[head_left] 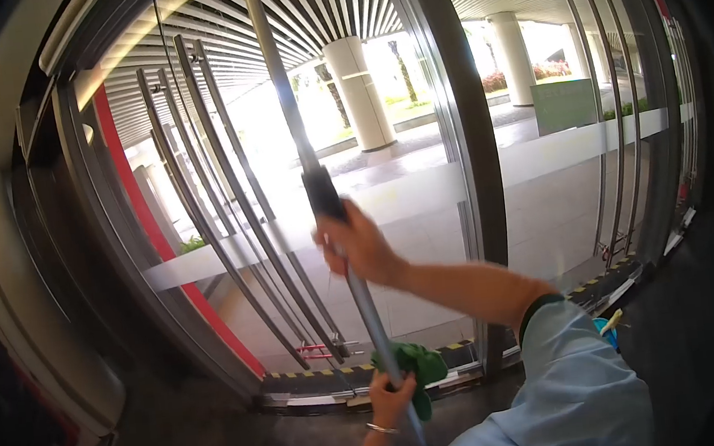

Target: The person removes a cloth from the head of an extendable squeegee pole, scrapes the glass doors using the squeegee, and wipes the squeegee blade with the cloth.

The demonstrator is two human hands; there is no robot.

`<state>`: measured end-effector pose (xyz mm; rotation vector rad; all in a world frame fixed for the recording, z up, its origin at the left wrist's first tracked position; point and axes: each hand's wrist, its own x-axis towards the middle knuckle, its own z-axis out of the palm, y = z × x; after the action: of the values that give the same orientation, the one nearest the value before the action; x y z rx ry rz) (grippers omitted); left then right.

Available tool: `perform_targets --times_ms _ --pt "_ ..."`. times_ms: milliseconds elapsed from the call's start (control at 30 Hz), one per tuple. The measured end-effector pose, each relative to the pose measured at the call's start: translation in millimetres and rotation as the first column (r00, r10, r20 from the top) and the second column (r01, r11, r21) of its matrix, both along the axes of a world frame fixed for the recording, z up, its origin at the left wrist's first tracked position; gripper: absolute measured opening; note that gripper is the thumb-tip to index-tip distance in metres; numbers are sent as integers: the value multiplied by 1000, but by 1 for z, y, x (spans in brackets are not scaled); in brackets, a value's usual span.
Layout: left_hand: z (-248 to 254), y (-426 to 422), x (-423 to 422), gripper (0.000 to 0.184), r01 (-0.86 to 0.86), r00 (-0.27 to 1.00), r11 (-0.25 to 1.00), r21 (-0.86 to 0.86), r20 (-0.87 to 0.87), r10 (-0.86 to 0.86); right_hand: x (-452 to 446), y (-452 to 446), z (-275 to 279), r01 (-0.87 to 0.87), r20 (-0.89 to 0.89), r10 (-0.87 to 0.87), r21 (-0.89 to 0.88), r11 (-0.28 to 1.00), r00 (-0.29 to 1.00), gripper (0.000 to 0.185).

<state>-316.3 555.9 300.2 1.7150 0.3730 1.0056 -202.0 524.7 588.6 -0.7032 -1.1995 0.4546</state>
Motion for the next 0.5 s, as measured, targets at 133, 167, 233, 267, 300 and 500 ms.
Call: perform_targets --times_ms 133,167,233,267,300,500 --pt "-66 -32 42 31 -114 993 971 210 -10 119 57 -4 115 160 56 -166 98 982 985 36" --pt "-69 -40 50 33 -90 992 981 173 -67 103 72 -4 137 175 65 -185 138 975 981 36" --pt "-51 -51 69 34 -29 997 1000 -9 -73 29 100 1 166 220 77 -237 183 958 968 34" --pt "-42 -56 80 35 34 996 980 -198 -74 -50 115 0 178 244 117 -264 161 956 957 34" --pt "-34 -55 94 37 55 998 990 -130 -23 -58 123 -2 186 308 101 -328 180 934 939 35" --pt "74 -69 137 42 214 973 901 -378 3 -230 167 -3 190 464 152 -492 189 866 857 55"
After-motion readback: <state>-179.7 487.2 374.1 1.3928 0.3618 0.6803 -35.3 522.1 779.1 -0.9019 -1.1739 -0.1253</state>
